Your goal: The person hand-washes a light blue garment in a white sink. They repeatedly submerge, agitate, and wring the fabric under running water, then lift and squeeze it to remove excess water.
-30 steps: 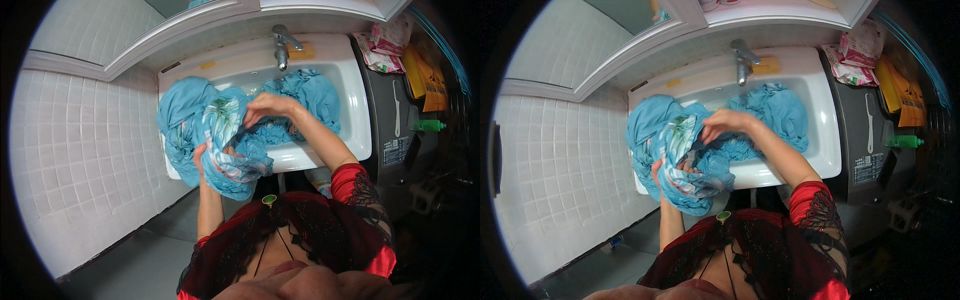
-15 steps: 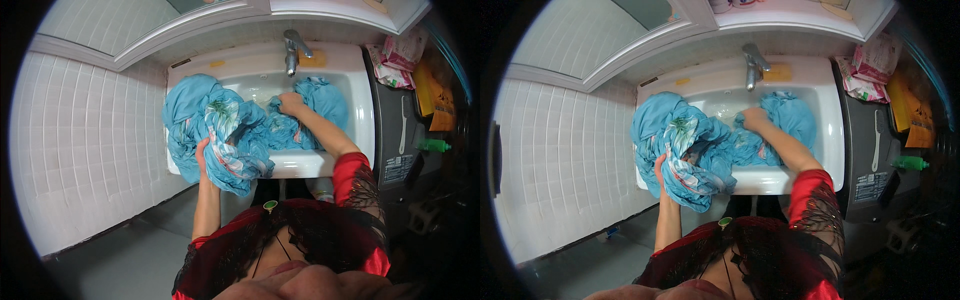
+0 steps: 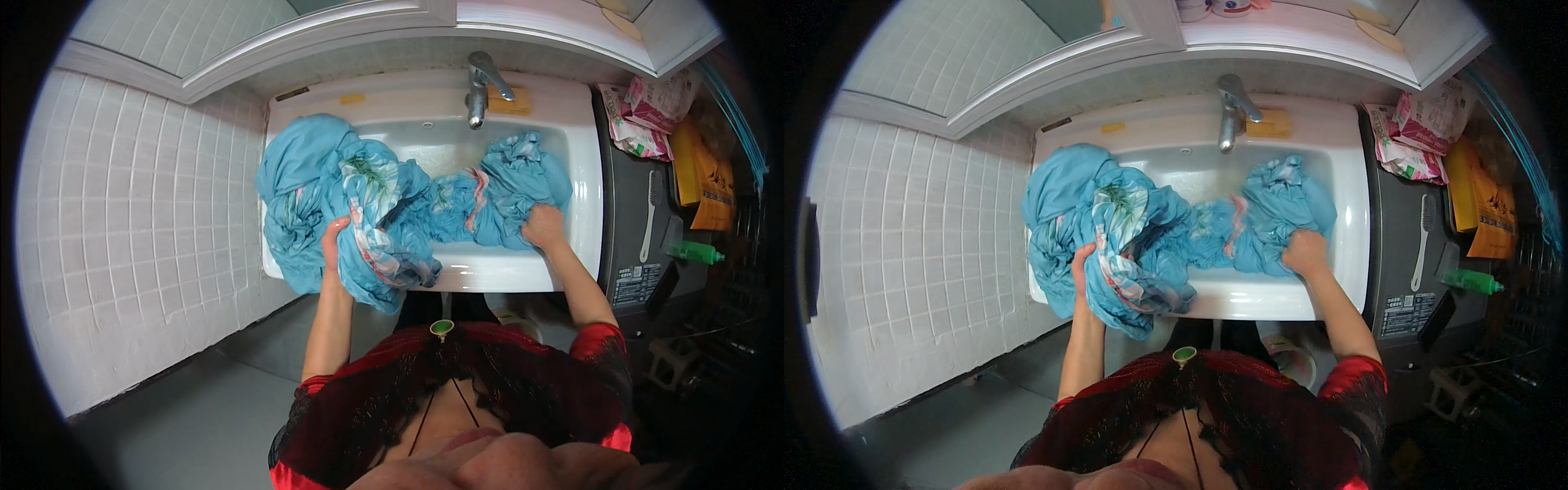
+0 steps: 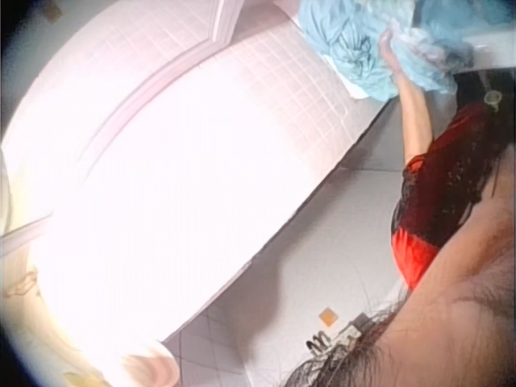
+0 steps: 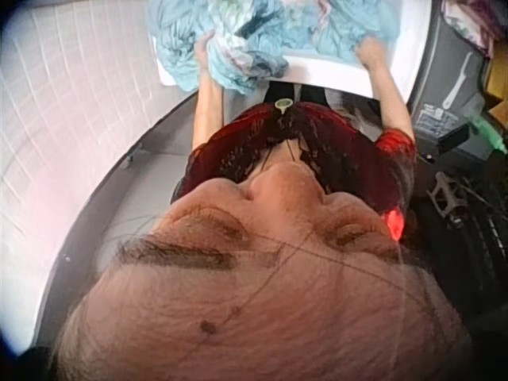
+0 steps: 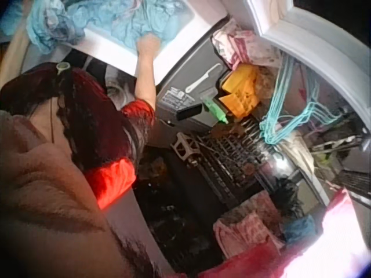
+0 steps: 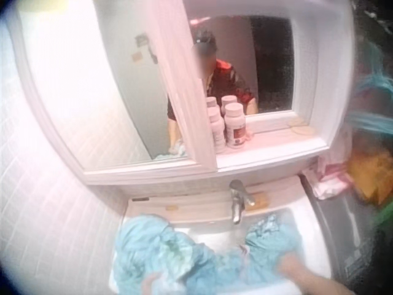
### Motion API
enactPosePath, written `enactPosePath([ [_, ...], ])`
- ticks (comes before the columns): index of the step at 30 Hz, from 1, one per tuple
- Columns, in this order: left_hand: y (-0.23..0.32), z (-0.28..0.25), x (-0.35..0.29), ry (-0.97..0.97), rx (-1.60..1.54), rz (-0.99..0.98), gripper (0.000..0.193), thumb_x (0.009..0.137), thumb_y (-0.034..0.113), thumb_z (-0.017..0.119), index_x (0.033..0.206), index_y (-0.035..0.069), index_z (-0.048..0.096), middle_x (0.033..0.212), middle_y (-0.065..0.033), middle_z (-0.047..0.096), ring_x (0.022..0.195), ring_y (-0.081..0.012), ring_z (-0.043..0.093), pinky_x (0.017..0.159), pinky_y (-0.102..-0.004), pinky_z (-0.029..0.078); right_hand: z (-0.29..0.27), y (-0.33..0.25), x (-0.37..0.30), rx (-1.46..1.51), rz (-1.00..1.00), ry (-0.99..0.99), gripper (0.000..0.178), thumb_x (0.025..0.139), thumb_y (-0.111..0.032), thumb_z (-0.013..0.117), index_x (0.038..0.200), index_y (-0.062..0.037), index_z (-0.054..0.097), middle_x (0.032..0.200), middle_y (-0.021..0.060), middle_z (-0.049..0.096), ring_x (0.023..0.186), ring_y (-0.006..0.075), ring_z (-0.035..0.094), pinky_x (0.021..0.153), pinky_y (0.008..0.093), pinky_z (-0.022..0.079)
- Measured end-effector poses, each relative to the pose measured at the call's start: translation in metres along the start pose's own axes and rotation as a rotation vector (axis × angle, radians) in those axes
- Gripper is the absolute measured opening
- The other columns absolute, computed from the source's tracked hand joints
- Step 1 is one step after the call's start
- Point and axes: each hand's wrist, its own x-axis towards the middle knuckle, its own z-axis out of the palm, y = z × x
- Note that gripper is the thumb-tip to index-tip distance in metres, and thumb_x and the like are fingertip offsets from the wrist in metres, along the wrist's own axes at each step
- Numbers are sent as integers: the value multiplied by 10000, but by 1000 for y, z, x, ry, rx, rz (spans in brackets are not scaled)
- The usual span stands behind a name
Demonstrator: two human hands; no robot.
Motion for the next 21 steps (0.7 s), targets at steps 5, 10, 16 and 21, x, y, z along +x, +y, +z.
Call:
enactPosePath([
  [5,1,-7,0,-177,-143,-24,349,849,216,506,1104,-6,595,979,-151,666,828,-289,653,761,-387,536,-9,-26,8,-65,-127,-210,408,704,-270,661,1002,8,647,970,203,664,948,348,630,846,460,483],
  [10,0,-13,1,-81,-116,-63,546,803,317,528,1234,-15,495,1005,-214,635,827,-328,637,727,-430,531,-53,-104,23,-69,-325,-38,523,741,-357,681,1137,-24,608,1136,196,595,1138,357,518,982,503,355],
  [16,0,-18,8,-42,-27,-50,301,842,219,528,1013,-12,619,950,-141,655,809,-266,627,769,-380,512,1,-180,130,-356,-230,66,609,772,-543,584,1190,-101,626,1186,178,584,1211,352,450,1002,477,298],
  [21,5,-8,15,35,57,-95,289,842,227,547,994,-1,636,922,-138,663,786,-258,625,752,-381,512,37,-138,139,-338,-340,-396,549,805,-529,524,1102,-98,690,1209,169,624,1133,333,582,928,470,443],
])
